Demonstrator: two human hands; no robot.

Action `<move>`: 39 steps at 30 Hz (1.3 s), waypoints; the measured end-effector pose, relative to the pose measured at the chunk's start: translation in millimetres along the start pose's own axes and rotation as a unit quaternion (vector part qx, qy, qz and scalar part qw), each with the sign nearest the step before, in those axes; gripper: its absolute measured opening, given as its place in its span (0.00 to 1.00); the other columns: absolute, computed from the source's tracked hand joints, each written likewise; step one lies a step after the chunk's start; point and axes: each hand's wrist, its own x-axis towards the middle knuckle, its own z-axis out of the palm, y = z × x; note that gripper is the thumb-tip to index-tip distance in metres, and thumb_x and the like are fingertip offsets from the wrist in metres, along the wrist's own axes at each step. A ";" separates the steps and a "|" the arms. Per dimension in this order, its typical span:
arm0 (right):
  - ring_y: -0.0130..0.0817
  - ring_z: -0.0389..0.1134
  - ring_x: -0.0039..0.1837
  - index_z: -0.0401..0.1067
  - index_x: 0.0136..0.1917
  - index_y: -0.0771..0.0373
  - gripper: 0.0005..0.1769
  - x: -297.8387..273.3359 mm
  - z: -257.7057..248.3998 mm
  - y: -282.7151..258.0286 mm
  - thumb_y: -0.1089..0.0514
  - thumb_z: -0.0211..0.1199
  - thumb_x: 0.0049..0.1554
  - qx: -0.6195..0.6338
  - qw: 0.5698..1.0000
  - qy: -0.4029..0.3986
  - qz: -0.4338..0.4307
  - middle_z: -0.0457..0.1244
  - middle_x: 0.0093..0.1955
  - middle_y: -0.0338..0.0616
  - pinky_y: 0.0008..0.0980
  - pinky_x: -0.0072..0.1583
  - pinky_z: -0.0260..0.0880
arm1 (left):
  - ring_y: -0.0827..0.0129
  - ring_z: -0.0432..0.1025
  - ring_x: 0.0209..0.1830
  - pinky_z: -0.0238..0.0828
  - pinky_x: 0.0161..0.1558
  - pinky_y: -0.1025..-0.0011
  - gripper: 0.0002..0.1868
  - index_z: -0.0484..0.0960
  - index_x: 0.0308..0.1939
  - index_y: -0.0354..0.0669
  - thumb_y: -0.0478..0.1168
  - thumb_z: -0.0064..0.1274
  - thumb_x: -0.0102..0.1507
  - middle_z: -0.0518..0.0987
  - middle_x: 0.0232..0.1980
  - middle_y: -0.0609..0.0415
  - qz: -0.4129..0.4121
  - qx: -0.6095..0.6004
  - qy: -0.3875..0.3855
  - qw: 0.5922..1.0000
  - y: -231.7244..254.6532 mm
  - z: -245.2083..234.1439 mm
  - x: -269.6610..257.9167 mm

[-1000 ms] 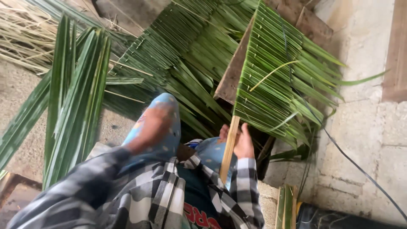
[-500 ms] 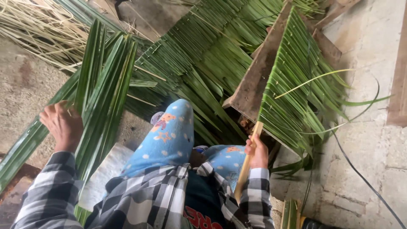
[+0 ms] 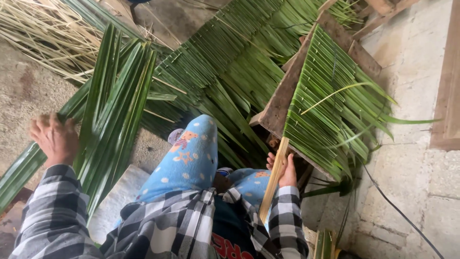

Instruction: Weaving palm leaves over a wooden slat to create a thatched panel

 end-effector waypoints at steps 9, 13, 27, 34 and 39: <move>0.58 0.62 0.70 0.66 0.50 0.58 0.02 18.1 -74.9 34.0 0.59 0.54 0.65 0.237 0.964 0.096 -0.069 0.62 0.68 0.53 0.50 0.72 0.63 | 0.66 0.58 0.46 0.62 0.59 0.65 0.19 0.78 0.35 0.48 0.38 0.53 0.83 0.67 0.43 0.57 0.046 0.053 0.143 0.987 5.9 33.1 4.9; 0.51 0.62 0.72 0.66 0.47 0.53 0.08 16.2 -82.8 33.8 0.53 0.50 0.68 0.223 0.971 0.057 -0.068 0.61 0.74 0.49 0.43 0.70 0.64 | 0.59 0.62 0.46 0.63 0.55 0.61 0.18 0.84 0.35 0.42 0.40 0.53 0.79 0.74 0.42 0.48 0.013 0.029 0.060 0.998 34.4 16.0 -1.8; 0.62 0.60 0.72 0.61 0.72 0.54 0.33 15.2 -75.7 34.7 0.46 0.68 0.57 0.241 0.967 0.071 -0.048 0.53 0.76 0.61 0.51 0.66 0.69 | 0.51 0.69 0.43 0.66 0.49 0.56 0.04 0.83 0.39 0.36 0.33 0.61 0.67 0.78 0.40 0.38 -0.044 -0.071 0.058 0.995 32.0 42.5 4.9; 0.60 0.63 0.68 0.64 0.70 0.52 0.30 6.9 -56.5 28.7 0.46 0.66 0.58 0.233 0.966 0.105 -0.029 0.58 0.73 0.59 0.49 0.63 0.72 | 0.59 0.78 0.32 0.80 0.39 0.67 0.05 0.86 0.45 0.30 0.27 0.57 0.67 0.84 0.41 0.38 -0.087 -0.234 -0.025 0.968 60.1 26.6 10.5; 0.59 0.64 0.69 0.63 0.72 0.52 0.32 -1.5 -43.9 26.7 0.46 0.65 0.58 0.226 0.967 0.114 -0.033 0.58 0.73 0.56 0.46 0.64 0.73 | 0.61 0.65 0.38 0.67 0.42 0.63 0.06 0.88 0.38 0.45 0.36 0.60 0.70 0.73 0.37 0.50 -0.013 -0.020 0.113 0.993 43.6 65.0 23.2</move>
